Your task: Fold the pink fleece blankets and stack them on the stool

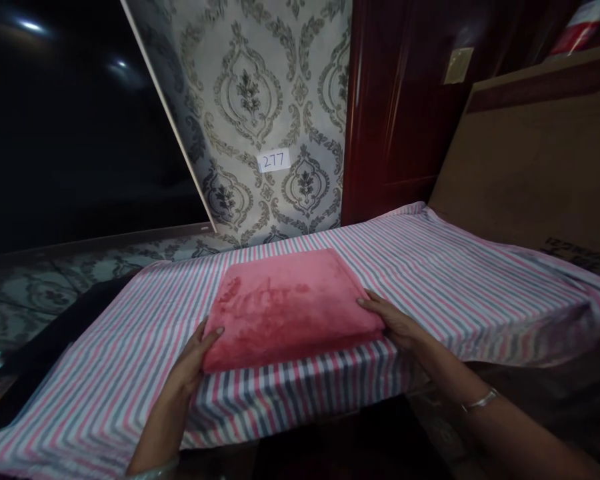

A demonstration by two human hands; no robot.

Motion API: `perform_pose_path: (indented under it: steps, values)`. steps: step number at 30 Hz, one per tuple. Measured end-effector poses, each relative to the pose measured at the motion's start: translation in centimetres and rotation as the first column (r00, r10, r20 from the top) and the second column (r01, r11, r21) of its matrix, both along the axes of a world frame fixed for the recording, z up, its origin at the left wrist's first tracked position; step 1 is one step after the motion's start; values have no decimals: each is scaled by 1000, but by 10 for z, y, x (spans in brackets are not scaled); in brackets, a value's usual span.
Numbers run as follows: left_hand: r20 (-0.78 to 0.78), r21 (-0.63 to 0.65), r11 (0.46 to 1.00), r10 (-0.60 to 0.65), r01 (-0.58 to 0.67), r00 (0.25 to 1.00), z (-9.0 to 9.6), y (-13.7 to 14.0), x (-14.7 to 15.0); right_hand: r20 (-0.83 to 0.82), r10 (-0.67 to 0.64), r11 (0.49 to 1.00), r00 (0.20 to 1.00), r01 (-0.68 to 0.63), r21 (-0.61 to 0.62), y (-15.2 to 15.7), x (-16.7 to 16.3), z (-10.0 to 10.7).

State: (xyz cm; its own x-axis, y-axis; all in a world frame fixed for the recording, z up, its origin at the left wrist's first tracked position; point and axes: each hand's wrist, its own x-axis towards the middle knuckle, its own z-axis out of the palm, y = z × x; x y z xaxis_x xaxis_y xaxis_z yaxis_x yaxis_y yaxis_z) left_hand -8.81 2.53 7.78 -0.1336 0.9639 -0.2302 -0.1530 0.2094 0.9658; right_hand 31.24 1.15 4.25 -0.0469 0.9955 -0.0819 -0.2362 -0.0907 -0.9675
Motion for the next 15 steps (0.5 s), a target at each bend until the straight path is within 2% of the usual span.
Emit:
perform_pose_path:
  steps: [2,4,6,7,8,9,10,12,14,15]
  values:
    - [-12,-38,999,-4,3,1000,-11,-2,-5,-33,4,1000,999,-5,-16,-9,-4,-5]
    - [-67,-30,999,8,-10,998,-19,-2,-11,-45,-45,998,998,43,-39,-14,-7,-10]
    - [-241,27,999,31,-25,970,-22,-1,-16,-36,-101,993,994,99,-59,-16,-9,-13]
    - [-376,76,997,58,-32,925,-22,-2,-17,-28,-128,989,991,125,-72,-17,-9,-13]
    - [-524,149,988,106,-31,845,-21,-3,-17,-19,-150,985,988,148,-89,-17,-9,-13]
    - [-658,246,969,178,-15,731,-20,-6,-15,-9,-170,980,985,168,-108,-17,-9,-13]
    - [-754,358,933,270,29,599,-18,-11,-10,-2,-184,975,983,183,-129,-17,-9,-12]
    - [-804,563,796,464,222,372,-19,-23,9,0,-197,969,980,194,-152,-17,-10,-9]
    - [-783,613,626,562,482,266,-25,-37,40,-12,-168,981,986,166,-97,-18,-11,-5]
    - [-798,564,558,559,608,227,-30,-43,58,-16,-147,988,989,146,-46,-18,-11,-2]
